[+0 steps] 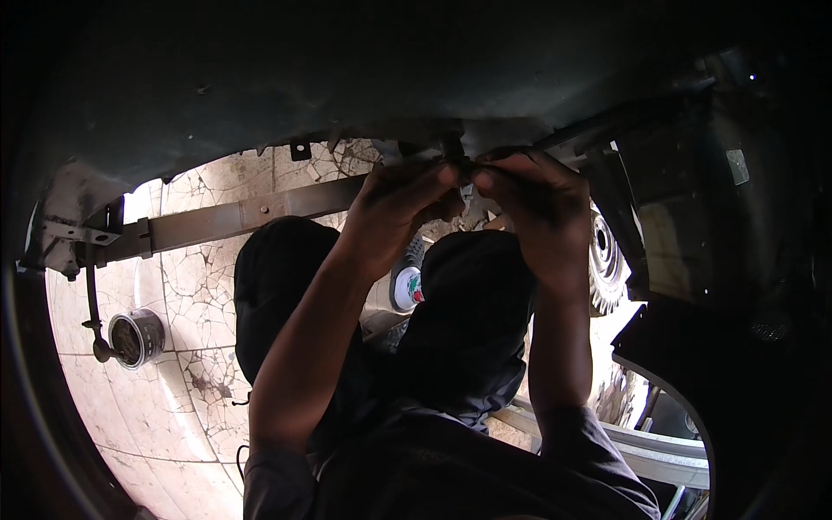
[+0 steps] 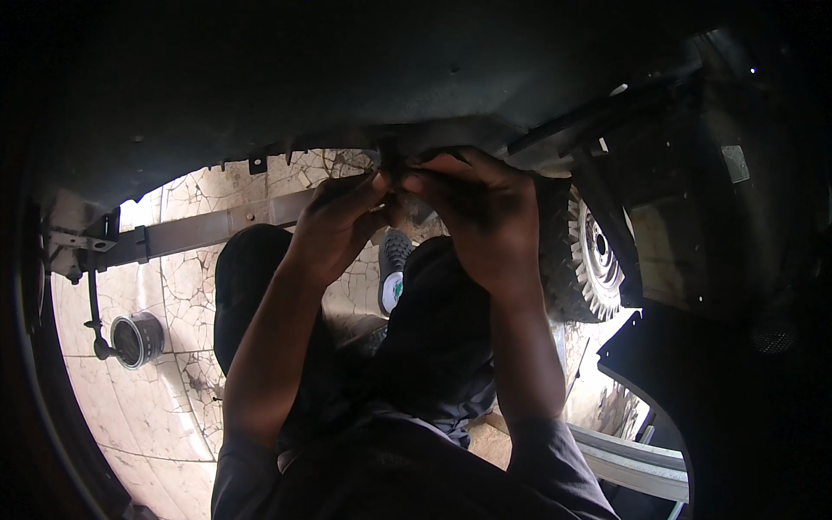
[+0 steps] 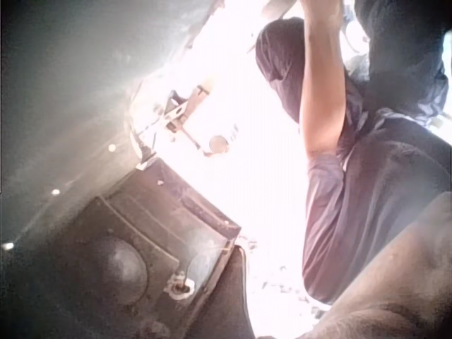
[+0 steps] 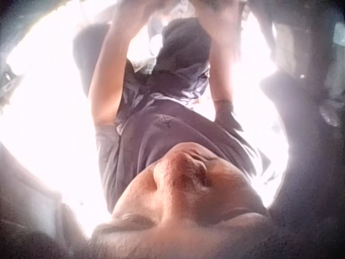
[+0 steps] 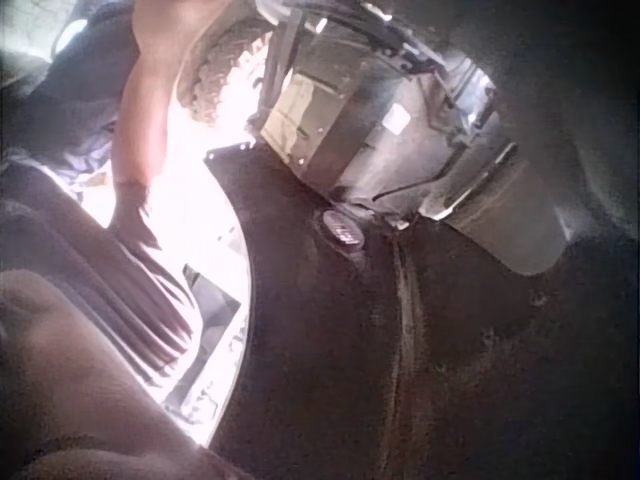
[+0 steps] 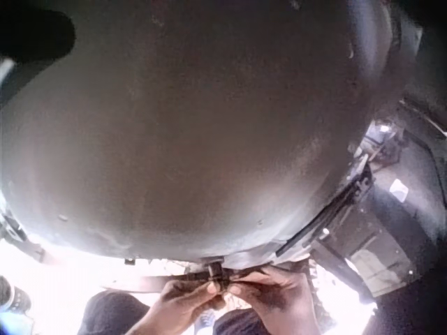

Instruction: The person sits under a vehicle and uses both hands to manipulate a small component on the undercarriage. They repeatedly adjust and tighten a fastener or clip near the frame, maintaining contact with the part throughout the clip.

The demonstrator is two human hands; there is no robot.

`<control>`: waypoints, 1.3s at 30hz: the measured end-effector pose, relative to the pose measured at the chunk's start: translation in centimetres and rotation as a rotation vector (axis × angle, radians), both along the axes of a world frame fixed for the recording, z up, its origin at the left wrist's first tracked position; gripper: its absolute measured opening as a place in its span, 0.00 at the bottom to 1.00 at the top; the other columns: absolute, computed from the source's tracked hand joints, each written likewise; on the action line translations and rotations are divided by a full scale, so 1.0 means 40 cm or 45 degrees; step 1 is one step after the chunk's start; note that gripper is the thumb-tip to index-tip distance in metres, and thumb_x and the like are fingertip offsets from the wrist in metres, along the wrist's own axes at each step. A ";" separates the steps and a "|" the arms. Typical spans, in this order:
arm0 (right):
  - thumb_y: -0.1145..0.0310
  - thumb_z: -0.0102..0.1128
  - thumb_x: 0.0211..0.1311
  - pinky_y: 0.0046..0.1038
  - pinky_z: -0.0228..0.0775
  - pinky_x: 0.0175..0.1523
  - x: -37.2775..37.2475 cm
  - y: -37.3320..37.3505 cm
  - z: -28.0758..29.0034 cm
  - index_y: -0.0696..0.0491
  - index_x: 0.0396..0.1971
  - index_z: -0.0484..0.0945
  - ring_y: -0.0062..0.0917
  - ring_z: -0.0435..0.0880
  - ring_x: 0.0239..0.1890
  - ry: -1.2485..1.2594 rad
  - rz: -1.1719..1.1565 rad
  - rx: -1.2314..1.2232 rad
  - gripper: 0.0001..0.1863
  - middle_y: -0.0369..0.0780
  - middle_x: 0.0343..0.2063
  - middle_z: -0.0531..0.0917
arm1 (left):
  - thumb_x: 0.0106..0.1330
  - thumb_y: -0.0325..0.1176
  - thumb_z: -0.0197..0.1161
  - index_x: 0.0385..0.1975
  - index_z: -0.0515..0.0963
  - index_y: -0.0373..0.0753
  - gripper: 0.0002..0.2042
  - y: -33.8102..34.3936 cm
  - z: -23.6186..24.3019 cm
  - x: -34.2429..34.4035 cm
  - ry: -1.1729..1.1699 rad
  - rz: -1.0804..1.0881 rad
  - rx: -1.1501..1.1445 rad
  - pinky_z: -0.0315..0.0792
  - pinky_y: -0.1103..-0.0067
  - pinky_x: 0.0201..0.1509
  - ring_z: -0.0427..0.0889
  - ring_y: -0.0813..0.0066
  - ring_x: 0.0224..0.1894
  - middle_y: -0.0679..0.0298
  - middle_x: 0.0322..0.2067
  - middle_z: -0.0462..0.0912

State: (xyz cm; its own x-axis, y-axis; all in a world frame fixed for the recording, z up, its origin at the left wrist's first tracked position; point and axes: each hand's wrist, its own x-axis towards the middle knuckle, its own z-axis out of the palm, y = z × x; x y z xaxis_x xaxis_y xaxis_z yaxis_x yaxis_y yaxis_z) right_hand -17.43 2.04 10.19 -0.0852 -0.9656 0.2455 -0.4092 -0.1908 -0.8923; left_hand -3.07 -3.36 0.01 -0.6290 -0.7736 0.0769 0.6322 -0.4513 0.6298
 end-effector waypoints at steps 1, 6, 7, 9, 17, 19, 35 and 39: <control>0.83 0.64 0.58 0.17 0.72 0.40 0.001 -0.001 0.001 0.63 0.38 0.81 0.17 0.83 0.36 0.024 -0.015 -0.015 0.08 0.41 0.34 0.87 | 0.69 0.43 0.62 0.46 0.77 0.29 0.19 0.000 -0.004 -0.003 -0.007 0.001 0.001 0.74 0.76 0.44 0.80 0.74 0.37 0.60 0.35 0.81; 0.81 0.66 0.57 0.17 0.72 0.37 0.022 -0.004 0.005 0.63 0.35 0.82 0.15 0.83 0.32 0.105 -0.106 -0.012 0.06 0.40 0.31 0.87 | 0.69 0.42 0.61 0.45 0.77 0.29 0.19 -0.004 -0.009 -0.001 -0.031 0.019 -0.026 0.75 0.76 0.43 0.81 0.73 0.37 0.58 0.35 0.82; 0.81 0.66 0.57 0.17 0.71 0.37 0.021 0.004 0.010 0.63 0.34 0.83 0.14 0.83 0.32 0.108 -0.116 0.013 0.06 0.40 0.30 0.87 | 0.69 0.42 0.61 0.45 0.78 0.28 0.19 -0.004 -0.006 -0.002 -0.032 0.021 -0.026 0.75 0.76 0.43 0.81 0.73 0.37 0.58 0.34 0.82; 0.80 0.67 0.56 0.16 0.71 0.36 0.021 0.002 0.017 0.62 0.33 0.83 0.14 0.82 0.31 0.094 -0.123 0.072 0.05 0.40 0.29 0.87 | 0.69 0.42 0.61 0.44 0.78 0.28 0.19 -0.003 -0.003 -0.001 -0.048 0.026 -0.024 0.75 0.76 0.43 0.81 0.73 0.37 0.57 0.34 0.82; 0.78 0.67 0.57 0.16 0.70 0.35 0.017 0.002 0.012 0.62 0.33 0.84 0.15 0.81 0.29 0.051 -0.156 0.103 0.05 0.38 0.27 0.86 | 0.68 0.42 0.62 0.45 0.78 0.28 0.20 -0.007 -0.010 -0.006 -0.057 0.039 -0.031 0.75 0.75 0.46 0.82 0.71 0.38 0.57 0.35 0.83; 0.78 0.67 0.57 0.17 0.72 0.36 0.022 -0.012 0.019 0.62 0.34 0.84 0.16 0.83 0.29 -0.036 -0.128 0.148 0.05 0.39 0.27 0.86 | 0.68 0.42 0.62 0.45 0.78 0.28 0.20 -0.004 -0.002 -0.001 -0.069 0.050 -0.045 0.75 0.75 0.46 0.82 0.72 0.38 0.57 0.35 0.83; 0.74 0.66 0.59 0.16 0.70 0.32 0.030 -0.006 0.035 0.62 0.32 0.84 0.15 0.82 0.27 0.148 -0.099 0.129 0.06 0.37 0.24 0.85 | 0.67 0.42 0.63 0.42 0.80 0.28 0.19 -0.005 -0.013 0.003 -0.130 0.037 -0.028 0.75 0.76 0.45 0.83 0.72 0.37 0.57 0.34 0.83; 0.73 0.66 0.59 0.16 0.68 0.31 0.035 0.016 0.033 0.61 0.32 0.84 0.14 0.81 0.26 0.114 -0.175 0.186 0.07 0.37 0.23 0.85 | 0.67 0.43 0.63 0.42 0.80 0.29 0.19 -0.004 0.001 0.006 -0.095 0.027 -0.051 0.74 0.76 0.46 0.83 0.72 0.38 0.58 0.33 0.83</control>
State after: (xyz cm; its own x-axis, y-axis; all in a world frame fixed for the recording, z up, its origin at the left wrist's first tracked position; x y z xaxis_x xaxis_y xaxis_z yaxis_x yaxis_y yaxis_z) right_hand -16.01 2.68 11.52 -0.2026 -0.9723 0.1164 -0.5010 0.0008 -0.8655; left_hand -2.84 -3.50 0.03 -0.6175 -0.7841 0.0620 0.5922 -0.4115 0.6928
